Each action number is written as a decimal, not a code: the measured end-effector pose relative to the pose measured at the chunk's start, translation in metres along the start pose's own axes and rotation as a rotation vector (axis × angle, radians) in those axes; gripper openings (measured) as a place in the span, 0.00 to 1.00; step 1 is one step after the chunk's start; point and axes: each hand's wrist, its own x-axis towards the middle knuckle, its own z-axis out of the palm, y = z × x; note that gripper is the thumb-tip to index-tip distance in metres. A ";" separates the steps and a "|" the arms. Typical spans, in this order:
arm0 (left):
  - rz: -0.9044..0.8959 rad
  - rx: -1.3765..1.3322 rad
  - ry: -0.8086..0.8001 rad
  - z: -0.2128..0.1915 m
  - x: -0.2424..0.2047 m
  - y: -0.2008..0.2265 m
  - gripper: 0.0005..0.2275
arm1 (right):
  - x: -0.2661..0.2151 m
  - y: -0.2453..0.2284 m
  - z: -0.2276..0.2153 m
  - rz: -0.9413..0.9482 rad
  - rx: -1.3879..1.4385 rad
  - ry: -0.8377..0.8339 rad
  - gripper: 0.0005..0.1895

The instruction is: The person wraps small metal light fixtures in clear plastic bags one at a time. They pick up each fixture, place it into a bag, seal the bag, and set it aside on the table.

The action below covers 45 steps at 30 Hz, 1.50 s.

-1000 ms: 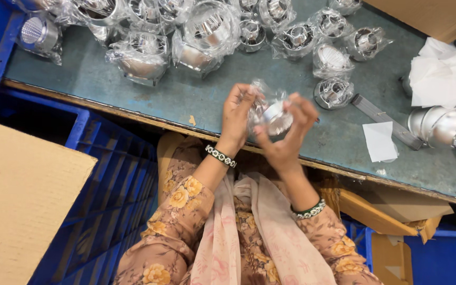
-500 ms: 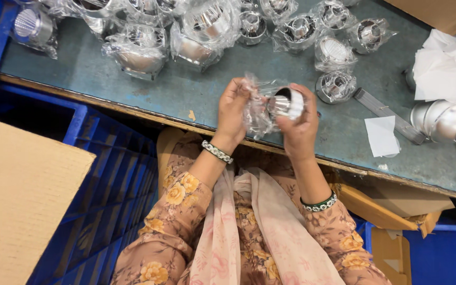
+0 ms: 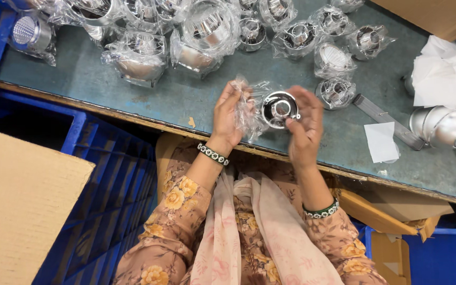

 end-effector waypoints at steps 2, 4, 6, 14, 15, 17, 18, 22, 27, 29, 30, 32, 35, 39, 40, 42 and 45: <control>0.037 -0.002 -0.075 -0.001 -0.001 0.001 0.06 | 0.003 -0.012 -0.006 -0.235 -0.481 -0.067 0.27; 0.048 0.018 -0.113 -0.002 -0.002 0.000 0.05 | 0.005 -0.028 -0.015 -0.363 -0.885 -0.165 0.18; 0.051 0.038 -0.107 -0.002 -0.002 -0.002 0.05 | 0.009 -0.037 -0.020 -0.223 -0.845 -0.241 0.13; 0.054 -0.051 0.005 0.008 -0.004 0.006 0.10 | 0.017 -0.036 -0.023 -0.049 -0.869 -0.352 0.08; 0.040 -0.061 0.074 0.009 -0.005 0.008 0.10 | 0.017 -0.036 -0.025 -0.044 -0.873 -0.357 0.08; 0.008 -0.082 0.207 0.010 -0.006 0.009 0.10 | 0.017 -0.037 -0.028 -0.027 -0.837 -0.362 0.08; 0.035 -0.100 0.185 0.010 -0.006 0.009 0.08 | 0.018 -0.038 -0.030 -0.018 -0.796 -0.360 0.08; 0.092 -0.277 -0.067 0.007 -0.007 0.011 0.05 | 0.017 -0.033 -0.035 -0.042 -0.802 -0.300 0.12; 0.226 0.022 -0.256 0.012 -0.019 0.008 0.03 | 0.013 -0.015 -0.044 -0.005 -0.725 -0.118 0.10; 0.316 0.458 -0.372 0.018 -0.034 0.006 0.03 | 0.017 -0.010 -0.054 0.067 -0.564 -0.028 0.10; 0.238 0.641 -0.390 0.020 -0.040 0.005 0.04 | 0.021 -0.009 -0.060 0.101 -0.443 0.016 0.10; 0.174 0.781 -0.396 0.024 -0.044 0.005 0.04 | 0.028 -0.009 -0.070 0.175 -0.257 0.043 0.11; 0.145 0.670 -0.350 0.029 -0.039 0.007 0.04 | 0.041 -0.018 -0.082 0.299 -0.173 -0.067 0.10; 0.048 0.635 -0.302 0.030 -0.035 0.008 0.04 | 0.073 -0.039 -0.113 0.271 -0.610 -0.317 0.08; 0.051 0.645 -0.295 0.030 -0.035 0.007 0.04 | 0.091 -0.043 -0.126 0.217 -0.775 -0.366 0.08; 0.067 0.662 -0.299 0.031 -0.036 0.006 0.04 | 0.134 -0.051 -0.160 0.201 -0.729 -0.357 0.07; 0.053 0.655 -0.286 0.031 -0.038 0.007 0.04 | 0.213 -0.057 -0.216 0.184 -0.814 -0.145 0.07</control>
